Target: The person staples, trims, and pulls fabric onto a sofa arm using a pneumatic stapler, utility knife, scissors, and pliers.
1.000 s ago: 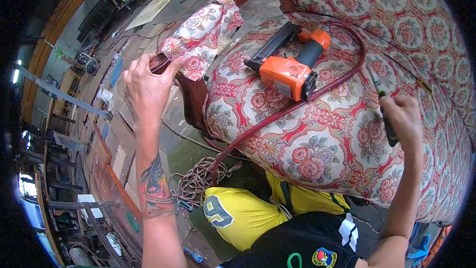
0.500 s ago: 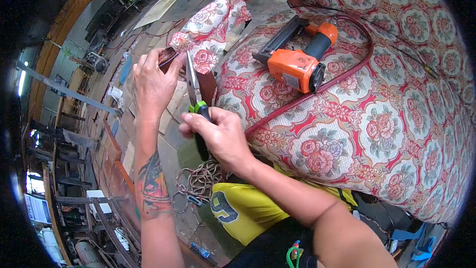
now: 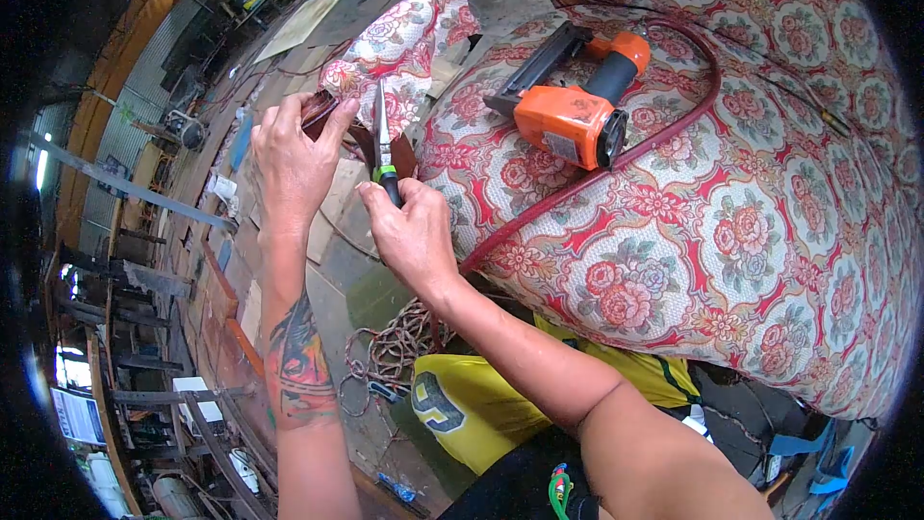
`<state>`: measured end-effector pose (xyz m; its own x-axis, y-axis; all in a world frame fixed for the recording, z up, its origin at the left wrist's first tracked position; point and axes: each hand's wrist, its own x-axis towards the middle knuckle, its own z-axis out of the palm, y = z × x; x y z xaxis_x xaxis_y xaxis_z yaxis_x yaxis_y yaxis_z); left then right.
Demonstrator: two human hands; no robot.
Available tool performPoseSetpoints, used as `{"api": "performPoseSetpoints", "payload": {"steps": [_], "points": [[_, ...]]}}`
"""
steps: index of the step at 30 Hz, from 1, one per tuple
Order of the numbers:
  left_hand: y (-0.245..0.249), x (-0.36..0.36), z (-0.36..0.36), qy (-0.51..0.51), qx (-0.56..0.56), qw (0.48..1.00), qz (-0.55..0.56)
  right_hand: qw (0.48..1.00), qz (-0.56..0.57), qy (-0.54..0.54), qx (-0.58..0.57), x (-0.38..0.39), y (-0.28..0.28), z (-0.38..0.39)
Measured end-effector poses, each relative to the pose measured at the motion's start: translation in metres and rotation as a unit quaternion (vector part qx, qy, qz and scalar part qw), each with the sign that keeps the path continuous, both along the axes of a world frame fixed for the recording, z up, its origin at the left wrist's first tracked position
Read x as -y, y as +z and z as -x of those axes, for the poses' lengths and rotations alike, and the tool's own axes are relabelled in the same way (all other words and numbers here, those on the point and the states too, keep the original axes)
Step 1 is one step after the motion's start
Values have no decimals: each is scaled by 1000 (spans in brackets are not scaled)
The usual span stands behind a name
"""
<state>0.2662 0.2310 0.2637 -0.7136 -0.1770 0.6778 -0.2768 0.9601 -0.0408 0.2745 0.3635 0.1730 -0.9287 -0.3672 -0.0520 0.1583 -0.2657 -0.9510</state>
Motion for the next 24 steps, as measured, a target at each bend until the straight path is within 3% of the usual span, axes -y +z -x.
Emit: {"api": "performPoseSetpoints", "payload": {"steps": [9,14,18,20,24], "points": [[-4,4,1,-8,-17,1000,11,985,-139,-42,-98,-9,13,8],[-4,3,2,-5,-18,1000,9,950,-243,-80,-180,-10,16,8],[-7,6,3,-13,-26,999,16,935,-250,-132,-212,-1,7,5],[-8,7,4,-11,-23,1000,15,928,-202,-214,-226,11,-8,7],[-7,6,3,-14,-26,1000,6,966,-176,-127,-139,7,-2,16]]}}
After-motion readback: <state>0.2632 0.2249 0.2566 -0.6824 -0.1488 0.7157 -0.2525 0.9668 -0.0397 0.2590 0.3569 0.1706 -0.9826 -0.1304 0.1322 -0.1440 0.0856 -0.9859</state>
